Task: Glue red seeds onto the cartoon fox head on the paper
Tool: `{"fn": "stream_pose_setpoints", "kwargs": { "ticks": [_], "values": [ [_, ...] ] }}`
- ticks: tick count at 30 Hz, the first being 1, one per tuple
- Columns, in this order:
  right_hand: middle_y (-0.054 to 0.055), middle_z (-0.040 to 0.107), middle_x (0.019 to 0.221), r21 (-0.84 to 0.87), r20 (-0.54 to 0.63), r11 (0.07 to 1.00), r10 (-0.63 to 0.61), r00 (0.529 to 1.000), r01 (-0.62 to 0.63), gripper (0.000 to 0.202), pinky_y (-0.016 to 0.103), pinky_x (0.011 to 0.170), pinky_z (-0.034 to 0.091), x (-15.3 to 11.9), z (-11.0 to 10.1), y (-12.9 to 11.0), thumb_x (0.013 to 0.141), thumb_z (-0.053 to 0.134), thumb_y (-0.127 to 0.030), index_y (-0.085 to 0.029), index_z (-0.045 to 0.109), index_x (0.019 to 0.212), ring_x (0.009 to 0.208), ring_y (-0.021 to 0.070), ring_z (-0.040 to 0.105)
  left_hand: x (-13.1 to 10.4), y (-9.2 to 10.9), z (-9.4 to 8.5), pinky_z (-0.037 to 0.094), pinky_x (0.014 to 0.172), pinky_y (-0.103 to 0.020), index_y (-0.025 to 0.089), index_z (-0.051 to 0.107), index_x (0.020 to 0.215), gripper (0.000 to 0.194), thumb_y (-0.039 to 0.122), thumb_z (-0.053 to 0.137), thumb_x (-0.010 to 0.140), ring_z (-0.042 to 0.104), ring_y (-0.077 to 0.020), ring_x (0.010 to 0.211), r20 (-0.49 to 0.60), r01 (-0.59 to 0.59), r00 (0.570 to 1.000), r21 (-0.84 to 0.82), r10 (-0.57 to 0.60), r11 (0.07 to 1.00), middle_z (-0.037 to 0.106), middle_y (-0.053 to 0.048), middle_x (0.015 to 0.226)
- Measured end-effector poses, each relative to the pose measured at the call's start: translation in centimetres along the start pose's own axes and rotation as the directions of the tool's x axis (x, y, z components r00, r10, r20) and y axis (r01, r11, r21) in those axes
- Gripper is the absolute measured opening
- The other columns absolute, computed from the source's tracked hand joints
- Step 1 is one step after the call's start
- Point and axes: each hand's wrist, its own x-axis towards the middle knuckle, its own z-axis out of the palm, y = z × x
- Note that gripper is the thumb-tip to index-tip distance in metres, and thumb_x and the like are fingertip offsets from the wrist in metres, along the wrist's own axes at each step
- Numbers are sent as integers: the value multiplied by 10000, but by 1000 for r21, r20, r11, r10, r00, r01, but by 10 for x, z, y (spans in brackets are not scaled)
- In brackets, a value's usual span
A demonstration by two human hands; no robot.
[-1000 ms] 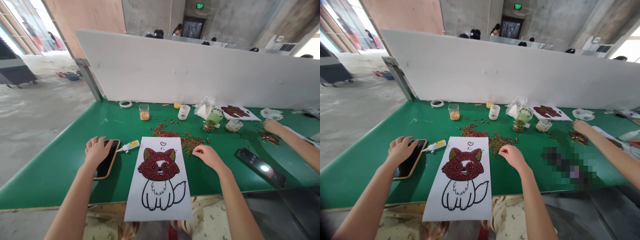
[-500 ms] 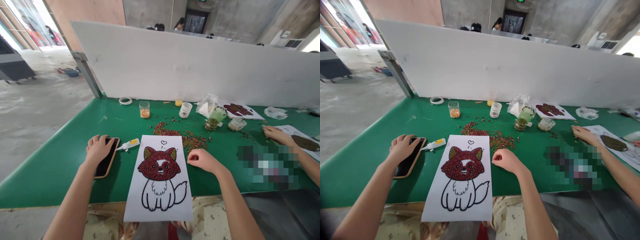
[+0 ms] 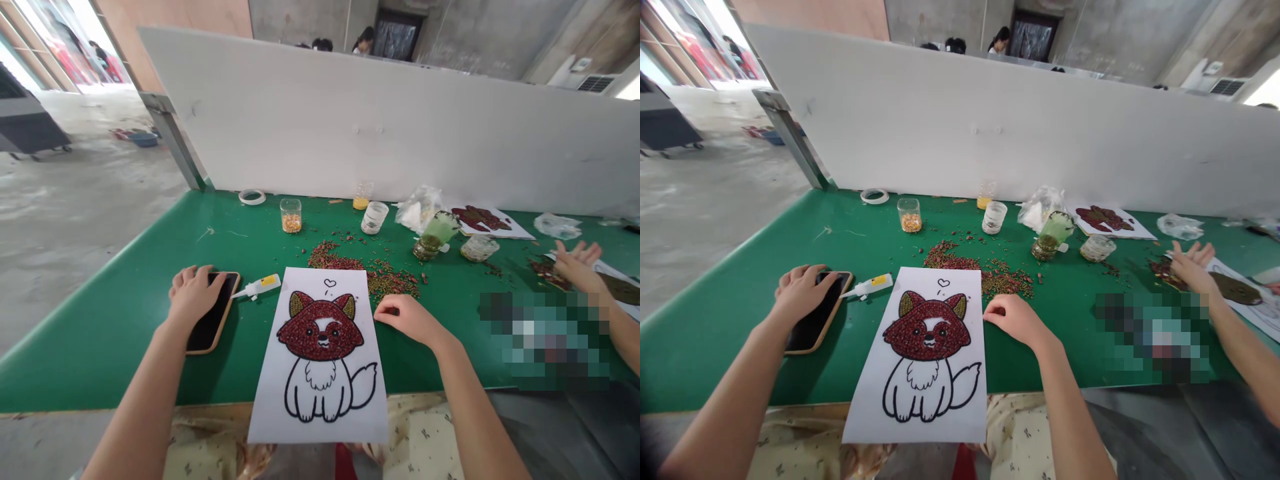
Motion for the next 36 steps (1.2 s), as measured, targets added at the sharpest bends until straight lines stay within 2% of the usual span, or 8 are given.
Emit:
{"fn": "stream_pose_setpoints", "kwargs": {
  "ticks": [5,8,11,14,18,21,29,36],
  "values": [
    [12,603,748,206,-88,978,38,995,-20,231,254,633,380,2,-3,-3,826,483,-359,-192,616,738,678,134,520,-5,2,-8,297,1006,-535,130,497,1256,545,484,315,885,298,-386,1280,-19,-3,1000,-28,2,1000,407,-202,1341],
    [-27,472,603,508,-48,857,130,990,-88,245,228,503,286,6,0,-8,827,484,-411,-184,559,774,534,100,400,-15,17,-12,323,1008,-501,119,579,1156,441,373,331,895,363,-347,1232,-192,-89,978,-44,79,995,520,-167,1230],
    [-43,384,599,786,29,613,98,995,-83,255,222,460,192,10,9,-19,812,519,-420,-184,481,723,498,79,318,-38,44,-8,343,1017,-439,136,638,989,321,271,362,896,484,-262,1111,-386,-435,841,-64,380,898,603,-119,1102],
    [-37,369,661,943,107,320,-34,994,-90,270,221,466,189,13,22,-36,806,546,-371,-180,412,670,502,64,297,-79,78,2,390,981,-424,177,623,981,222,219,427,885,495,-232,1102,-416,-719,661,-114,625,686,636,-72,1047],
    [-31,346,662,973,229,60,-181,956,-221,244,225,504,265,13,36,-55,848,486,-288,-176,394,652,512,73,298,-139,117,13,358,1011,-457,196,584,1062,238,148,444,876,472,-225,1139,-334,-865,501,-172,798,471,627,-51,1084],
    [-30,329,652,962,260,-17,-245,934,-273,222,221,489,271,12,40,-62,857,446,-252,-178,399,653,506,80,286,-161,134,11,350,1022,-448,180,592,963,177,169,431,890,504,-213,1073,-306,-887,456,-231,835,400,637,-52,997],
    [-24,360,664,991,131,3,-220,967,-134,253,218,532,352,9,46,-81,860,504,-317,-180,482,649,563,95,328,-160,142,-11,465,712,-361,175,497,840,77,232,478,888,522,-179,769,-374,-762,617,-505,693,406,580,-44,805],
    [-10,538,741,977,-97,172,-163,982,125,92,226,685,420,7,52,-92,748,682,-258,-187,628,722,711,103,489,-153,147,-16,528,800,-300,200,627,1042,209,156,573,845,613,-154,936,-508,-657,719,-718,474,228,651,-66,1031]
  ]
}}
